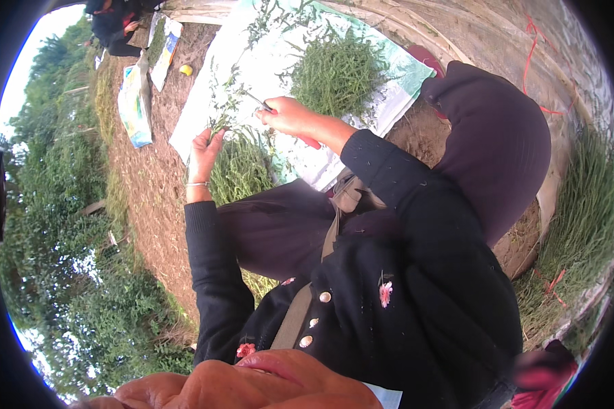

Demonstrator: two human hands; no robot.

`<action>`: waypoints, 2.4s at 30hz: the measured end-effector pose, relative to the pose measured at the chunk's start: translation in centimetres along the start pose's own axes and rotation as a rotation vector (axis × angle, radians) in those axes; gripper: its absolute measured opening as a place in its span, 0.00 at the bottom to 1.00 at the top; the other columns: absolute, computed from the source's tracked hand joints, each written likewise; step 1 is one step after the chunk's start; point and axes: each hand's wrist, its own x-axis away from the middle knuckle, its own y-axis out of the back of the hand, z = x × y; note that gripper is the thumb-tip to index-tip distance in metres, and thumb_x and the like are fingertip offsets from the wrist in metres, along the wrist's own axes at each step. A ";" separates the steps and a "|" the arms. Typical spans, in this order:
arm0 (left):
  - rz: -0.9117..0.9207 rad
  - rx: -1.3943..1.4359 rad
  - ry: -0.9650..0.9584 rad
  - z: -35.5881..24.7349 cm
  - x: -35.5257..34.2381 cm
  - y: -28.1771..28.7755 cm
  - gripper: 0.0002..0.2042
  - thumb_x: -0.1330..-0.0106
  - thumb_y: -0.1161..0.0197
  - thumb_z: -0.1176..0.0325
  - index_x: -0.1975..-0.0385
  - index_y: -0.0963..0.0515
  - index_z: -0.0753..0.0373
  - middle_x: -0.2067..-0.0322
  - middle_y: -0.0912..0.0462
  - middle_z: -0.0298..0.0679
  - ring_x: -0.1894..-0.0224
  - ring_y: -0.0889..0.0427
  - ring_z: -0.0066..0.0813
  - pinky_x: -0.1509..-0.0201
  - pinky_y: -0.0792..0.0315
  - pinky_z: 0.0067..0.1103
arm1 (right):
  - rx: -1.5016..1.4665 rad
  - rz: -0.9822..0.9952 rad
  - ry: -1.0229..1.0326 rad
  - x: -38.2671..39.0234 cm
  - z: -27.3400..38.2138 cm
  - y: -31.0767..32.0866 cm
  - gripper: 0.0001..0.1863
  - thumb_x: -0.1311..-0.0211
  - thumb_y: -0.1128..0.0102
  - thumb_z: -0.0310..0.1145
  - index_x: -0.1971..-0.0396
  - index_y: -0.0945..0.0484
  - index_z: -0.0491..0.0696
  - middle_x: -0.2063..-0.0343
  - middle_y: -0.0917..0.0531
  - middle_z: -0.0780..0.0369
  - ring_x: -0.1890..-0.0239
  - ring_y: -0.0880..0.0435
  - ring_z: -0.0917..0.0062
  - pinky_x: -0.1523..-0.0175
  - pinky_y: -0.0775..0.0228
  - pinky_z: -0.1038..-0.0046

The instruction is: The person sits on the ground and uses red-handled shears to trim green plant stems. They hold a stem in the left hand, cut sections with the shears in the right hand, and place the trimmed pieces onto a white sack. The process is repeated continuously throughout the clip.

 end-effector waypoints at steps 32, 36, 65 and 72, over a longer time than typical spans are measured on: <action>0.020 1.021 0.181 0.9 -2.2 4.0 0.13 0.42 0.43 0.72 0.57 0.29 0.67 0.68 0.22 0.39 0.65 0.22 0.27 0.51 0.28 0.34 | -0.054 0.117 -0.073 -0.6 3.3 2.8 0.15 0.39 0.50 0.41 0.70 0.28 0.42 0.83 0.31 0.69 0.82 0.33 0.86 0.76 0.39 0.82; 0.071 1.259 0.120 0.1 -2.6 4.2 0.15 0.44 0.41 0.73 0.56 0.30 0.68 0.63 0.23 0.43 0.62 0.23 0.31 0.46 0.32 0.45 | -0.103 0.150 -0.119 -0.2 2.4 3.0 0.14 0.40 0.48 0.39 0.69 0.29 0.42 0.83 0.31 0.69 0.81 0.32 0.86 0.76 0.39 0.81; 0.161 0.970 0.306 3.3 9.3 8.6 0.16 0.35 0.52 0.56 0.71 0.29 0.65 0.89 0.39 0.31 0.90 0.46 0.16 0.86 0.53 0.15 | -0.139 0.180 -0.023 0.3 3.2 3.7 0.13 0.38 0.50 0.38 0.67 0.30 0.41 0.73 0.26 0.66 0.72 0.29 0.84 0.65 0.33 0.80; 0.152 0.928 0.358 4.1 9.8 7.2 0.16 0.36 0.50 0.56 0.72 0.30 0.65 0.90 0.37 0.34 0.90 0.45 0.18 0.86 0.53 0.16 | -0.213 0.212 -0.027 0.5 1.5 2.5 0.17 0.40 0.50 0.42 0.67 0.27 0.40 0.73 0.23 0.62 0.72 0.24 0.80 0.67 0.31 0.77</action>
